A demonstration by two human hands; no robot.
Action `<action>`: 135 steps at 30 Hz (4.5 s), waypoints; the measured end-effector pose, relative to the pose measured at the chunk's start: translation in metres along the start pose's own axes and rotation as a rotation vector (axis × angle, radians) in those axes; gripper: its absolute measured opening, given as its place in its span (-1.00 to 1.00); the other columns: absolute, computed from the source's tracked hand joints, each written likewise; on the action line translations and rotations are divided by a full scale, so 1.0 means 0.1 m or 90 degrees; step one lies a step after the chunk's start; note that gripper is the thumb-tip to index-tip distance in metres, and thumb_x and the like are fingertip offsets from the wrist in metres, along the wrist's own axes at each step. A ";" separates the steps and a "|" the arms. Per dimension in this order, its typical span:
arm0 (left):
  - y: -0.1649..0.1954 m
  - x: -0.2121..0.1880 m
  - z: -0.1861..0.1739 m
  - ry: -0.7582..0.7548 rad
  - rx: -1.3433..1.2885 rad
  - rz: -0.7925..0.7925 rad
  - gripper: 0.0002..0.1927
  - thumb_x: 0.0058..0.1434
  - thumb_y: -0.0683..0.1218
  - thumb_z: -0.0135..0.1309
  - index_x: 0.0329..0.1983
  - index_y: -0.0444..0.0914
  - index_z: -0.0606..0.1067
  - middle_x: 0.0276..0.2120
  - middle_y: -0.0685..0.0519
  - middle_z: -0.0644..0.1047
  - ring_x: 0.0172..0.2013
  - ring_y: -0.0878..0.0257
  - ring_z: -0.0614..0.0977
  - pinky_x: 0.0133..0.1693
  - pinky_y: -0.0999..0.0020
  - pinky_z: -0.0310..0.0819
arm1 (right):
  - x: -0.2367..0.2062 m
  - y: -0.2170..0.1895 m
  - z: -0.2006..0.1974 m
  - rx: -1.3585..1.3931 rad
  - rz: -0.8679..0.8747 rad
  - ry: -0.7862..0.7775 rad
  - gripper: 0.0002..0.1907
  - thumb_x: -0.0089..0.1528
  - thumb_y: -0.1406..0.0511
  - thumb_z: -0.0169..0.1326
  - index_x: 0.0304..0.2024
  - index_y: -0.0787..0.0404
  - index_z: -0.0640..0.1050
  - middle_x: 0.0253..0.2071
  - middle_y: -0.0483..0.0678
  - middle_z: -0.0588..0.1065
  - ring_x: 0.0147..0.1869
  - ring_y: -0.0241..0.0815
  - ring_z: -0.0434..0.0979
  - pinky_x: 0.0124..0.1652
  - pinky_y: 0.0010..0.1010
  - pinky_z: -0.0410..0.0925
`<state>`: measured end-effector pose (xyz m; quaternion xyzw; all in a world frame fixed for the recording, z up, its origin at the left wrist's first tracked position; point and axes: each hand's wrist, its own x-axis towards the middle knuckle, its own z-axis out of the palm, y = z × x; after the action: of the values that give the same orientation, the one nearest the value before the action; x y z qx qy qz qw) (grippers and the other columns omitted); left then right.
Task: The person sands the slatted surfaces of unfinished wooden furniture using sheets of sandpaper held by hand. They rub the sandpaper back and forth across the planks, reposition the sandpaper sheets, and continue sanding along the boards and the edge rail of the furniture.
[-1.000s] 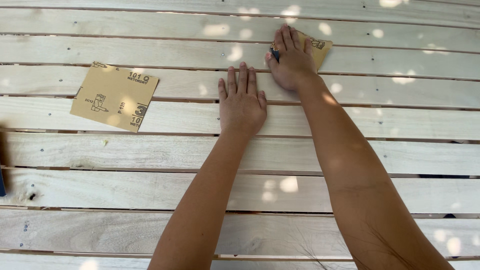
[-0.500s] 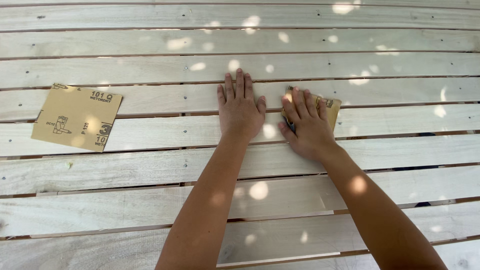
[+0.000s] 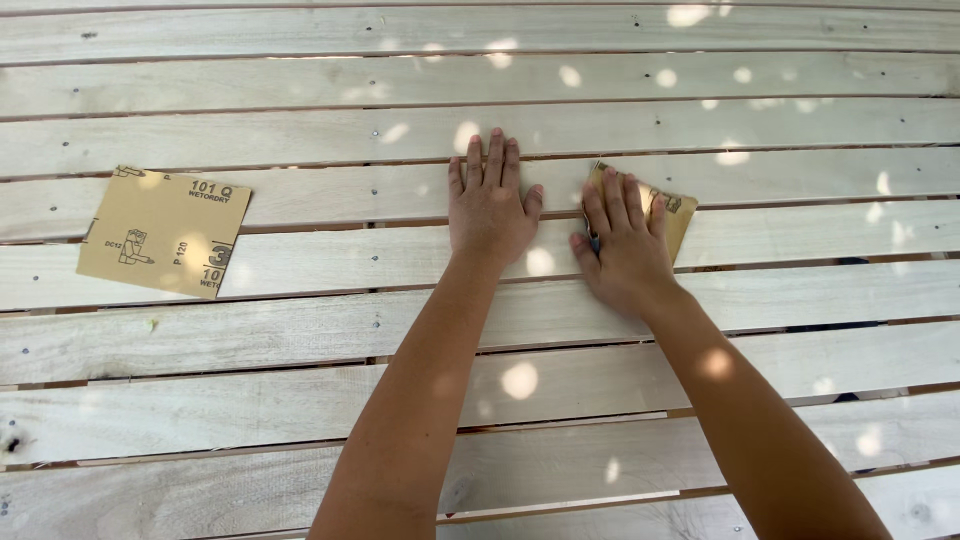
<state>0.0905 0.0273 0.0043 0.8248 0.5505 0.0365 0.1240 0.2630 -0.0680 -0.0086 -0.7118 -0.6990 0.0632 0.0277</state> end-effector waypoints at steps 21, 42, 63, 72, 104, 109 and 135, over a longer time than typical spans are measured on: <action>-1.52 -0.82 -0.23 0.005 0.040 -0.134 -0.31 0.45 0.23 -0.58 0.58 -0.10 -0.16 0.56 0.09 -0.17 0.52 0.10 -0.19 0.45 0.07 -0.37 | 0.92 -1.31 -0.07 -0.033 -0.026 -0.069 -0.24 0.41 -0.05 -0.49 0.56 0.15 -0.16 0.62 0.00 -0.32 0.67 0.01 -0.41 0.46 0.20 -0.40; -1.74 -1.16 -0.09 0.024 -0.025 -0.083 -0.33 0.45 0.16 -0.54 0.57 -0.15 -0.13 0.57 0.11 -0.16 0.52 0.15 -0.18 0.46 0.08 -0.34 | 0.46 -2.32 0.11 -0.036 -0.144 -0.093 -0.20 0.39 -0.06 -0.45 0.54 0.24 -0.18 0.60 0.11 -0.32 0.66 0.04 -0.45 0.47 0.02 -0.39; -1.83 -2.06 -0.04 0.037 -0.002 -0.016 -0.31 0.45 0.17 -0.47 0.58 -0.18 -0.06 0.57 0.04 -0.12 0.53 0.08 -0.15 0.45 -0.01 -0.35 | -0.85 -2.57 0.24 -0.048 -0.124 -0.096 -0.20 0.40 -0.04 -0.45 0.53 0.29 -0.18 0.60 0.08 -0.30 0.65 -0.01 -0.41 0.48 -0.09 -0.34; -1.83 -2.19 -0.01 0.019 0.009 -0.004 -0.31 0.43 0.20 -0.47 0.56 -0.15 -0.09 0.54 0.04 -0.12 0.51 0.07 -0.17 0.43 -0.05 -0.38 | -0.59 -2.62 0.14 -0.049 -0.004 -0.127 -0.23 0.40 -0.09 -0.45 0.55 0.12 -0.14 0.60 0.03 -0.32 0.65 0.05 -0.46 0.46 0.13 -0.40; -1.69 -3.06 0.04 0.026 0.028 -0.026 -0.28 0.47 0.21 -0.45 0.59 -0.22 -0.10 0.57 -0.03 -0.15 0.53 0.00 -0.16 0.46 0.00 -0.34 | -1.95 -2.77 0.21 -0.028 -0.140 -0.090 -0.23 0.40 -0.06 -0.40 0.55 0.18 -0.10 0.62 0.03 -0.25 0.67 0.01 -0.38 0.48 0.05 -0.33; -1.59 -3.26 0.04 -0.021 0.008 -0.029 -0.28 0.47 0.22 -0.45 0.58 -0.21 -0.15 0.56 -0.01 -0.20 0.53 0.04 -0.21 0.46 0.03 -0.36 | -1.32 -2.87 0.03 0.018 -0.038 -0.091 -0.23 0.40 -0.04 -0.44 0.55 0.18 -0.13 0.60 0.00 -0.33 0.66 -0.01 -0.42 0.46 0.12 -0.35; -1.97 -4.02 -0.03 0.097 -0.318 -0.072 -0.48 0.50 0.08 -0.33 0.46 -0.13 0.30 0.48 0.08 0.27 0.52 0.08 0.17 0.50 0.15 0.08 | -3.02 -3.84 0.74 0.081 -0.092 0.250 -0.63 0.26 0.14 0.04 0.03 0.20 0.51 0.01 0.04 0.44 0.20 0.07 0.35 0.24 0.07 0.11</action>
<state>-0.2447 -0.2689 -0.0104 0.7314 0.5776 0.2261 0.2836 -0.1318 -0.3651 -0.0171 -0.6555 -0.7238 -0.0350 0.2127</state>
